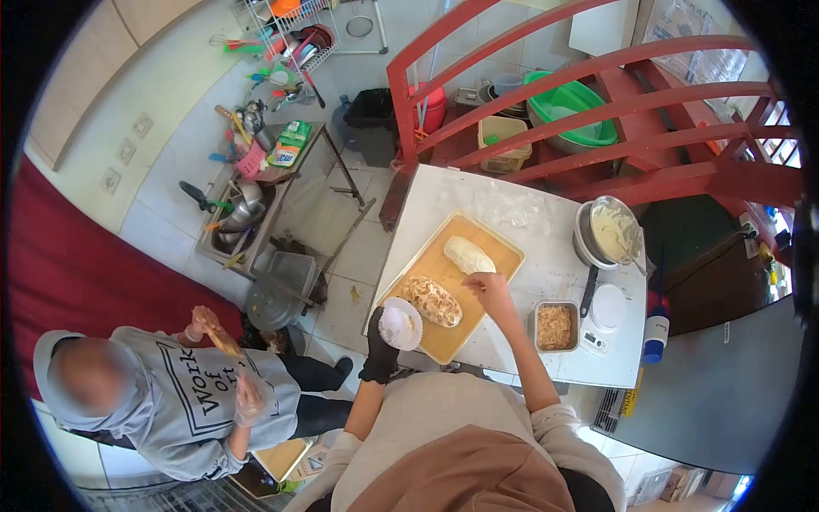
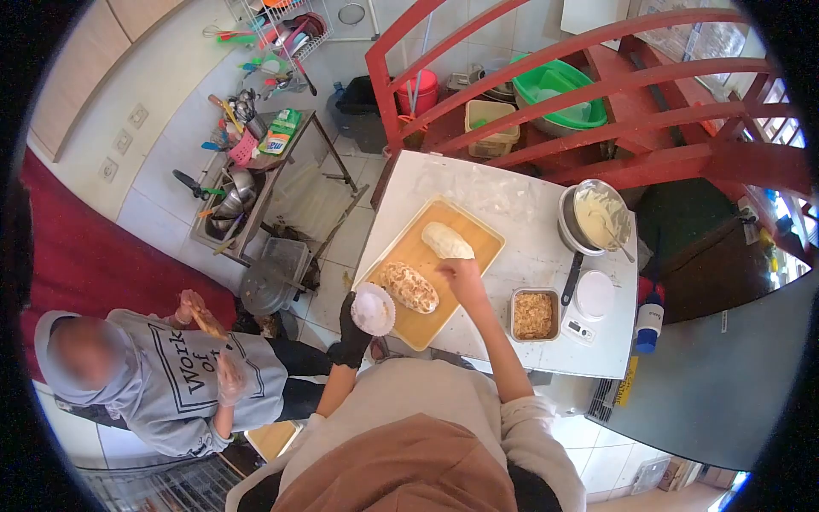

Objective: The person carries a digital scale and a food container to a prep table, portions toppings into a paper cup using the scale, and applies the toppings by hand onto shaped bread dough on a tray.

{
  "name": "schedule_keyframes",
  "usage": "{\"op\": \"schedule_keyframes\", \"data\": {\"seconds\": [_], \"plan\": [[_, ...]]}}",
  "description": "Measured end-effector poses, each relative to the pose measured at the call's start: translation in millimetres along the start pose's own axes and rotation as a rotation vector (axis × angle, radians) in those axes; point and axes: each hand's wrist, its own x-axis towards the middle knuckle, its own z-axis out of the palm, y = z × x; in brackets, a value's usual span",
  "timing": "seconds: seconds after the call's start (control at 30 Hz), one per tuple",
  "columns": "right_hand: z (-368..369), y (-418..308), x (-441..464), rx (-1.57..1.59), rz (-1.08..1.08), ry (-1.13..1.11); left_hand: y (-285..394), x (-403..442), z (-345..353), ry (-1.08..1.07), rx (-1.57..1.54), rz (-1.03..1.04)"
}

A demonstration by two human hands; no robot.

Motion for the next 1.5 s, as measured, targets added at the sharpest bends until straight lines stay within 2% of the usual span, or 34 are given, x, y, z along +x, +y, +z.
{"op": "schedule_keyframes", "data": {"seconds": [0.03, 0.17, 0.23, 0.33, 0.4, 0.43, 0.5, 0.67, 0.9, 1.0, 1.1, 1.17, 1.3, 1.37, 1.43, 1.5], "plan": [[-8, 5, -3, -0.058, -0.043, 0.108, -1, 4, -4, 0.011, -0.054, -0.001], [-63, 6, -30, -0.359, 0.082, 0.403, 3, 1, 5, 0.032, -0.1, -0.001], [-89, 4, -47, -0.45, 0.3, 0.485, 2, 2, 7, 0.035, -0.088, -0.001], [-115, 35, -78, -0.555, 0.433, 0.444, -5, 3, 8, 0.029, -0.028, 0.03], [-117, 67, -94, -0.59, 0.447, 0.398, -5, 4, 15, 0.017, 0.013, 0.068], [-116, 76, -100, -0.623, 0.461, 0.348, -3, 2, 24, 0.005, -0.053, 0.013], [-113, 70, -102, -0.652, 0.384, 0.327, -3, 5, 24, -0.004, -0.124, -0.028], [-102, 57, -97, -0.64, 0.47, 0.415, -10, 2, 25, -0.035, -0.096, -0.002], [-96, 46, -94, -0.77, 0.523, 0.348, -20, -7, 19, 0.007, -0.147, 0.009], [-95, 39, -96, -0.75, 0.463, 0.369, -24, -11, 16, 0.027, -0.174, 0.062], [-103, 40, -97, -0.672, 0.546, 0.294, -32, -18, 17, 0.056, -0.158, 0.079], [-105, 57, -102, -0.552, 0.413, 0.329, -36, -22, 19, 0.038, 0.085, 0.247], [-118, 64, -105, -0.433, 0.436, 0.287, -39, -23, 27, 0.078, -0.157, 0.075], [-117, 68, -105, -0.347, 0.361, 0.275, -44, -20, 22, 0.079, -0.169, 0.069], [-111, 70, -104, -0.389, 0.36, 0.261, -46, -22, 27, 0.06, -0.083, 0.114], [-107, 66, -103, -0.411, 0.35, 0.288, -48, -21, 32, 0.061, -0.137, 0.085]]}}
